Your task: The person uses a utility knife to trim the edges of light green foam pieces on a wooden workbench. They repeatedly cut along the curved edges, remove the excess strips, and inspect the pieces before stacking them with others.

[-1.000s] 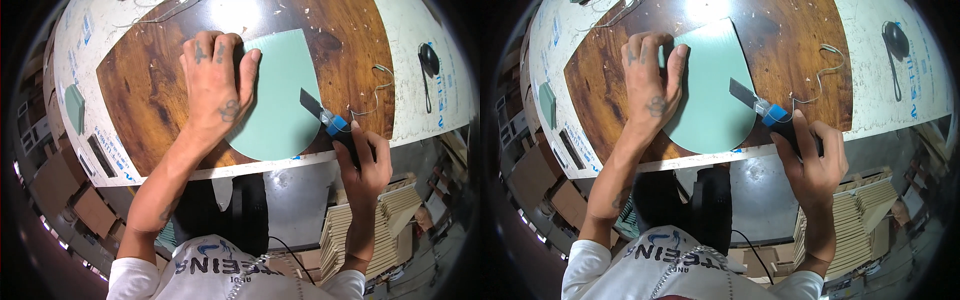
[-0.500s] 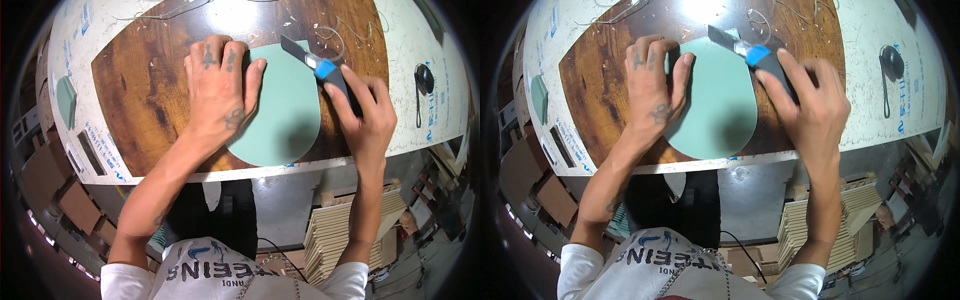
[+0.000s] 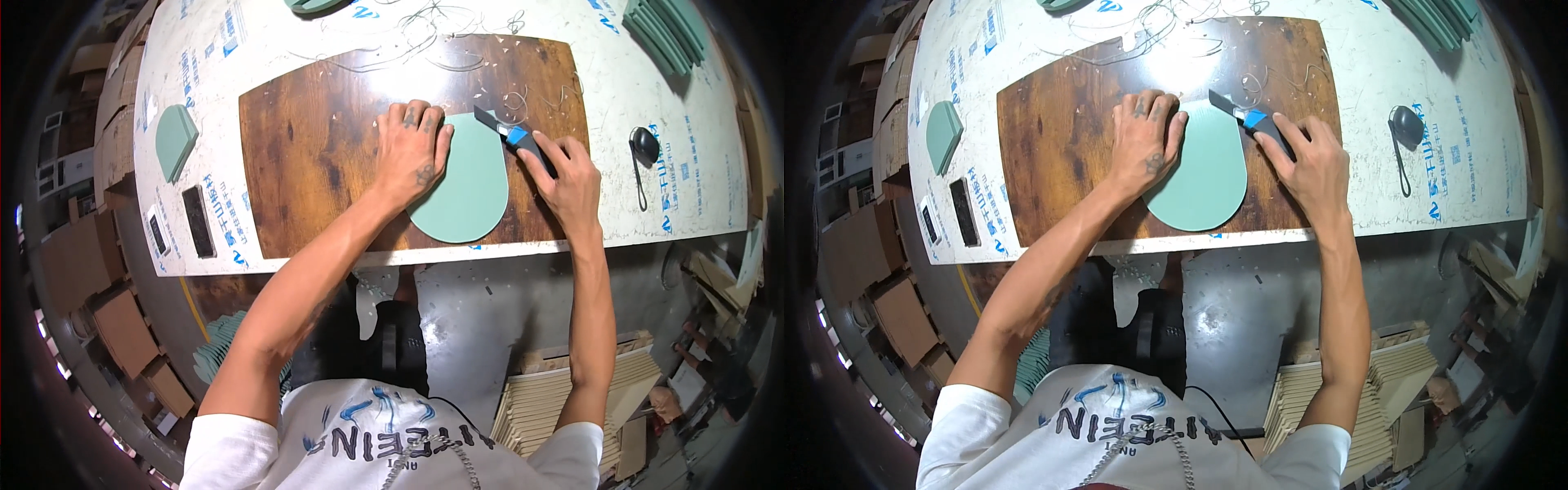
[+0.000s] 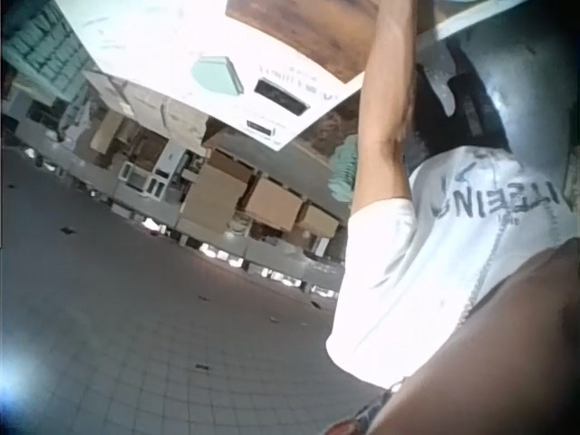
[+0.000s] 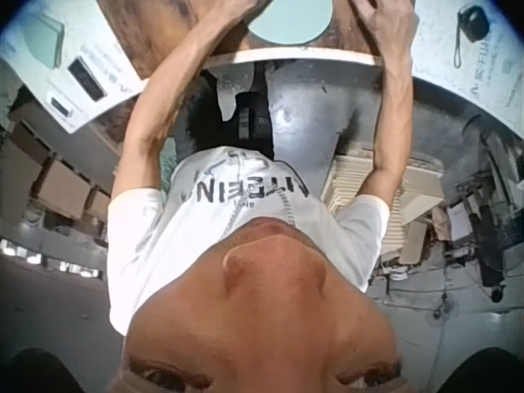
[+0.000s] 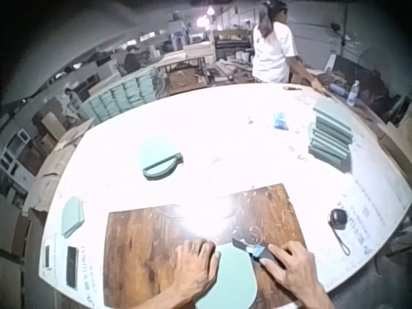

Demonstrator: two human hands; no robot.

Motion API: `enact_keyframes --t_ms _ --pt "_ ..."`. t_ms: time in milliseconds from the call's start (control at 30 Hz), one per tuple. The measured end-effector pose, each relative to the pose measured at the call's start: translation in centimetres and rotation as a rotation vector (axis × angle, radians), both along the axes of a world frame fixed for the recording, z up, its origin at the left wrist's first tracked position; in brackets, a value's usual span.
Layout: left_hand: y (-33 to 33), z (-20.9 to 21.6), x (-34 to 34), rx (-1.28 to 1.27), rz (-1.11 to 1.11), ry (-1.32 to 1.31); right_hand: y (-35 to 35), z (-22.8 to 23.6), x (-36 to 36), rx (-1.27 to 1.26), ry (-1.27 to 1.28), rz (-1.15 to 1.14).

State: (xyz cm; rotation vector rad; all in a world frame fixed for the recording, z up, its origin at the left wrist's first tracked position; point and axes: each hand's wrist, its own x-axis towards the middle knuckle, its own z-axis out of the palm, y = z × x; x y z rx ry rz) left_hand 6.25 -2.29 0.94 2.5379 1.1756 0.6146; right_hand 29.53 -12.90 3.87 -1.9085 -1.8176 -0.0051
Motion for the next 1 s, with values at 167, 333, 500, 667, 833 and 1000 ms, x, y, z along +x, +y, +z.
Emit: enact_keyframes --t_ms 167,333,500,667,833,1000 --pt "0.3 -0.3 0.1 -0.007 -0.024 0.036 0.2 -0.7 0.0 0.021 0.006 -0.004" --pt "0.2 -0.1 -0.1 -0.032 0.016 0.059 1.4 -0.7 -0.7 0.036 0.006 0.002" --pt "0.2 -0.4 -0.3 0.004 -0.086 0.093 3.0 -0.8 -0.8 -0.029 0.014 -0.058" --pt "-0.3 0.4 0.5 -0.027 -0.108 0.071 4.3 -0.2 -0.6 0.013 0.162 -0.233" --pt "-0.3 0.0 0.6 -0.092 -0.085 0.027 -3.2 0.8 -1.1 -0.044 0.637 -0.486" --pt "-0.5 0.0 0.3 -0.032 -0.070 -0.032 -14.5 -0.6 -8.4 -0.149 0.809 -0.724"
